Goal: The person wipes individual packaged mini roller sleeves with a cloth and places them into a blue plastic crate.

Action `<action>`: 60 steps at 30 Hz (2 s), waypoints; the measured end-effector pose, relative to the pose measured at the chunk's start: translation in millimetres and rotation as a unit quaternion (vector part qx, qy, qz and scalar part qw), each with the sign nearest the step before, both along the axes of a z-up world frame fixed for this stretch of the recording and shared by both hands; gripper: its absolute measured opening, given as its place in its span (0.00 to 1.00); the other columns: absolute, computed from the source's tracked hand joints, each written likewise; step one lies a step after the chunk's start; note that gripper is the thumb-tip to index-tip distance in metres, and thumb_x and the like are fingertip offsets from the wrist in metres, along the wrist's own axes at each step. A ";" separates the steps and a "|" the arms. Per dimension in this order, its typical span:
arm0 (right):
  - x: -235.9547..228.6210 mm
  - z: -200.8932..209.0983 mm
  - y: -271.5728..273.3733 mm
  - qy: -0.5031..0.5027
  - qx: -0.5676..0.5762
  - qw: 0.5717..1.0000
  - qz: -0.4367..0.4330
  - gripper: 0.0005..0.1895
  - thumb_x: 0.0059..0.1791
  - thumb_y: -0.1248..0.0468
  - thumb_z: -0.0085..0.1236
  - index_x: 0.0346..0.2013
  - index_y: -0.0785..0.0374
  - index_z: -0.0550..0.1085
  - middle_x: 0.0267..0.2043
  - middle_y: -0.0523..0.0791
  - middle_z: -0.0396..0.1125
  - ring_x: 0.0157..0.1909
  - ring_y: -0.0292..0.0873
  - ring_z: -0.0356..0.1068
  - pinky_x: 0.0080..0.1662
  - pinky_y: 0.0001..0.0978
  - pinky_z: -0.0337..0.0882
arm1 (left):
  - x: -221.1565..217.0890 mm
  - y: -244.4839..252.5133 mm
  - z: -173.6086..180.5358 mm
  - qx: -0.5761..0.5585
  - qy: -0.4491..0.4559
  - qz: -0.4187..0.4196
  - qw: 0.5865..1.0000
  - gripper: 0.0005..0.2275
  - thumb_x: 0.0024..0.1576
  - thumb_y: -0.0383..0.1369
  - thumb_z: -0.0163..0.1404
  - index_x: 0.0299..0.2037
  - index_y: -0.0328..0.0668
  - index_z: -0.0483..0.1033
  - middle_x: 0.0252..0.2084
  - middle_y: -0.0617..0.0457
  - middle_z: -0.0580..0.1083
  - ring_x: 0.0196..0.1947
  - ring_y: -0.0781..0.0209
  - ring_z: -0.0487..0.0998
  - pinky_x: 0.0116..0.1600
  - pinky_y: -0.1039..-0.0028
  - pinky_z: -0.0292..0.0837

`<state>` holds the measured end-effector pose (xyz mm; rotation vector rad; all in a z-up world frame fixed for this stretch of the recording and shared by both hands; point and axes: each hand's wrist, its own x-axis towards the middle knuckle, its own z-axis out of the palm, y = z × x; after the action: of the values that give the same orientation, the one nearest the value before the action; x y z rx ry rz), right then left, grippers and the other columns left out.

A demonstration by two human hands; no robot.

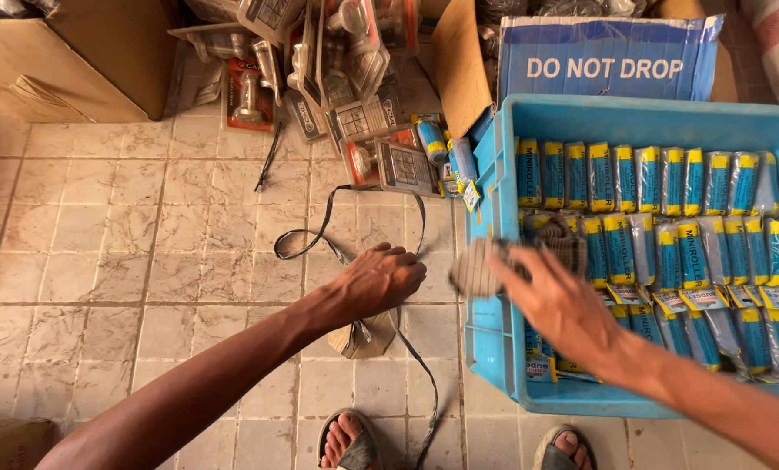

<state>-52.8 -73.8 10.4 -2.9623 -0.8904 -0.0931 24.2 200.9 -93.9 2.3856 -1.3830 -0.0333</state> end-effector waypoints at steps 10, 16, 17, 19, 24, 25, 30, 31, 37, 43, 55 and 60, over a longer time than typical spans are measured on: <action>-54.3 29.3 -0.3 -0.018 -0.085 0.993 0.084 0.34 0.48 0.39 0.49 0.63 0.53 0.62 0.56 0.47 0.61 0.50 0.44 0.65 0.42 0.36 0.75 | -31.1 -29.5 45.8 -0.009 -0.047 -0.030 0.998 0.26 0.64 0.47 0.35 0.69 0.43 0.52 0.69 0.40 0.59 0.64 0.44 0.66 0.61 0.54 0.61; 20.4 9.3 14.9 -0.034 0.027 0.995 0.087 0.27 0.50 0.58 0.52 0.60 0.69 0.65 0.55 0.55 0.65 0.54 0.52 0.65 0.50 0.39 0.75 | 7.6 -35.0 25.5 -0.012 -0.086 -0.022 0.996 0.25 0.64 0.45 0.38 0.68 0.41 0.54 0.69 0.38 0.60 0.62 0.44 0.69 0.59 0.56 0.64; 38.9 2.1 21.2 -0.027 0.006 0.996 0.079 0.23 0.52 0.61 0.48 0.60 0.67 0.65 0.53 0.54 0.64 0.57 0.53 0.65 0.47 0.38 0.75 | 20.9 -35.5 22.0 0.029 -0.070 -0.011 0.997 0.24 0.64 0.42 0.38 0.68 0.41 0.55 0.67 0.39 0.62 0.62 0.47 0.69 0.61 0.57 0.62; 78.2 -21.5 33.7 -0.018 -0.016 0.997 0.073 0.19 0.54 0.64 0.43 0.60 0.64 0.65 0.52 0.53 0.63 0.59 0.54 0.64 0.44 0.38 0.75 | 53.7 -34.6 0.9 0.068 -0.051 0.002 0.996 0.23 0.64 0.39 0.37 0.68 0.41 0.55 0.66 0.39 0.64 0.62 0.50 0.68 0.64 0.58 0.60; 166.6 -97.4 67.7 -0.001 -0.074 0.996 -0.054 0.26 0.48 0.69 0.50 0.61 0.75 0.64 0.58 0.61 0.62 0.62 0.61 0.63 0.45 0.45 0.77 | 153.0 -40.8 -72.2 0.002 -0.186 0.100 0.977 0.24 0.55 0.33 0.48 0.63 0.38 0.64 0.57 0.42 0.70 0.57 0.52 0.70 0.59 0.60 0.62; 184.8 -135.0 65.6 0.002 -0.078 0.995 -0.055 0.26 0.48 0.69 0.50 0.61 0.75 0.64 0.58 0.61 0.62 0.62 0.61 0.63 0.45 0.45 0.77 | 167.9 -43.8 -83.9 -0.002 -0.183 0.100 0.978 0.24 0.55 0.33 0.48 0.63 0.38 0.64 0.57 0.42 0.70 0.57 0.52 0.70 0.59 0.60 0.62; 254.4 -245.8 77.6 0.055 -0.117 0.979 -0.156 0.28 0.49 0.66 0.48 0.60 0.80 0.62 0.63 0.69 0.54 0.64 0.68 0.59 0.51 0.50 0.74 | 237.3 -63.9 -143.3 0.009 -0.112 0.228 0.967 0.24 0.57 0.38 0.44 0.65 0.41 0.62 0.63 0.39 0.66 0.58 0.46 0.69 0.55 0.60 0.66; 258.9 -246.9 83.9 0.058 -0.119 0.979 -0.157 0.28 0.49 0.66 0.48 0.60 0.80 0.62 0.63 0.69 0.54 0.64 0.68 0.59 0.51 0.50 0.74 | 248.9 -67.2 -151.8 0.008 -0.109 0.226 0.968 0.24 0.57 0.38 0.44 0.65 0.41 0.62 0.63 0.39 0.66 0.58 0.46 0.69 0.55 0.60 0.66; 287.6 -264.8 98.5 -0.145 -0.109 0.956 -0.228 0.23 0.47 0.68 0.48 0.56 0.77 0.67 0.52 0.57 0.63 0.53 0.51 0.69 0.41 0.27 0.77 | 274.3 -75.4 -163.5 0.076 0.075 0.193 0.975 0.22 0.65 0.41 0.34 0.71 0.66 0.51 0.72 0.46 0.55 0.68 0.42 0.60 0.61 0.52 0.61; 298.9 -236.8 116.1 -0.236 -0.137 0.924 -0.270 0.09 0.44 0.68 0.46 0.38 0.63 0.71 0.34 0.45 0.60 0.36 0.42 0.64 0.36 0.26 0.69 | 274.0 -71.3 -158.2 0.132 0.052 0.166 0.976 0.27 0.61 0.29 0.39 0.72 0.54 0.50 0.74 0.44 0.51 0.70 0.44 0.58 0.62 0.52 0.57; 286.9 -142.6 78.7 0.003 0.122 0.969 -0.215 0.22 0.43 0.78 0.52 0.52 0.66 0.68 0.44 0.54 0.65 0.46 0.59 0.69 0.48 0.48 0.70 | 247.5 -38.8 -86.0 -0.240 -0.083 0.182 0.950 0.07 0.49 0.34 0.56 0.37 0.52 0.76 0.37 0.56 0.77 0.44 0.53 0.75 0.42 0.64 0.70; 299.1 -237.4 23.2 0.212 0.084 0.916 -0.331 0.23 0.44 0.65 0.53 0.55 0.53 0.74 0.49 0.54 0.71 0.54 0.55 0.71 0.52 0.46 0.73 | 231.2 -40.7 -146.9 -0.171 -0.113 0.156 0.966 0.16 0.48 0.27 0.42 0.46 0.41 0.75 0.34 0.45 0.77 0.35 0.45 0.80 0.36 0.59 0.73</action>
<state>246.3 -50.6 -226.9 -2.7979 0.1737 0.4119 255.4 160.2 -240.8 2.3280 -0.9861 0.5340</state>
